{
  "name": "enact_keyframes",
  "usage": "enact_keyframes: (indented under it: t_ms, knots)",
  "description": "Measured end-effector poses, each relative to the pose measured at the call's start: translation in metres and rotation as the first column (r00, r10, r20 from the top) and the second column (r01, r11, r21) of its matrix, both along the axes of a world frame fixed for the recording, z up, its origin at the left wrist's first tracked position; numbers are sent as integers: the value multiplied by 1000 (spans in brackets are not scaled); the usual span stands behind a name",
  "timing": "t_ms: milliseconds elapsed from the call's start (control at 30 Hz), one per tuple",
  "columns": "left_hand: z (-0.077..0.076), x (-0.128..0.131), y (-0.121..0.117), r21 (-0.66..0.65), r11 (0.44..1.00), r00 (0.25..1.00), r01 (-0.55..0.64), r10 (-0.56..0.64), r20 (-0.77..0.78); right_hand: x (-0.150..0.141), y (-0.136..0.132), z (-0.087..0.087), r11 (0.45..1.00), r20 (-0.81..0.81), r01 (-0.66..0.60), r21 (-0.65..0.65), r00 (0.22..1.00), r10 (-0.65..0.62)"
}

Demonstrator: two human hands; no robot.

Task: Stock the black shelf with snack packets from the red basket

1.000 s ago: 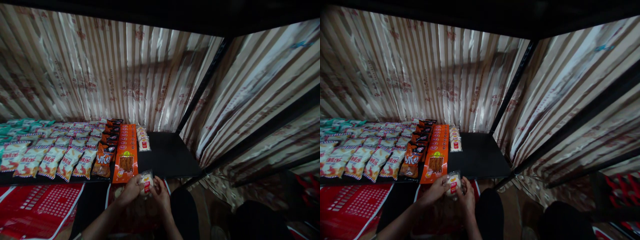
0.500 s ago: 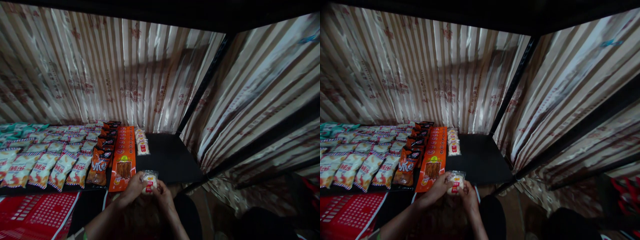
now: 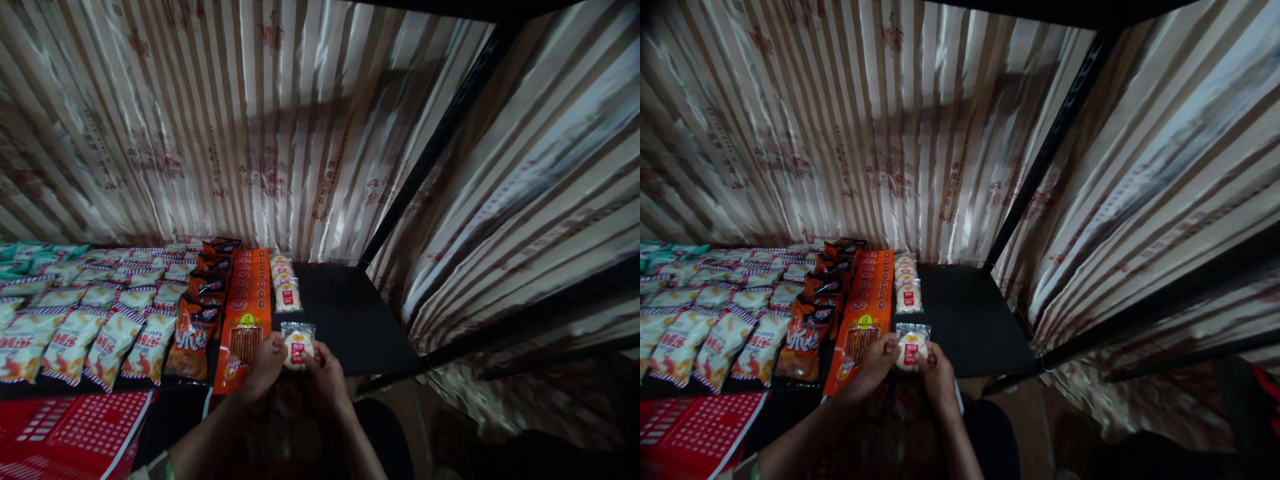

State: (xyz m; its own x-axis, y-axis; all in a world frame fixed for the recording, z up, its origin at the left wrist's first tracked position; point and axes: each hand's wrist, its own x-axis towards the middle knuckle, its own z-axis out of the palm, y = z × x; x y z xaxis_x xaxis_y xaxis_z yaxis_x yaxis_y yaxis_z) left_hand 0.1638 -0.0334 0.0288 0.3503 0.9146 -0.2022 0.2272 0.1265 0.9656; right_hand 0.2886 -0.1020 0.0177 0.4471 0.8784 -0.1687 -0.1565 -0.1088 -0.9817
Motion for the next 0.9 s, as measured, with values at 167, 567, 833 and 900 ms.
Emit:
enact_keyframes:
  t_ms: [167, 567, 833, 900]
  knots:
    - [0, 6, 10, -94, 994, 995, -49, 57, 80, 9, 16, 1, 998, 140, 10, -66, 990, -1]
    - [0, 23, 32, -55, 996, 993, -72, 77, 86, 28, 56, -1, 991, 592, 33, -126, 804, 49]
    - [10, 34, 39, 96, 990, 984, -106, 118, -132, 33, 82, -4, 989, 768, 49, -139, 636, 77]
    - [11, 37, 40, 135, 985, 974, -106, 130, -187, 33, 87, -5, 987, 785, 52, -149, 614, 87]
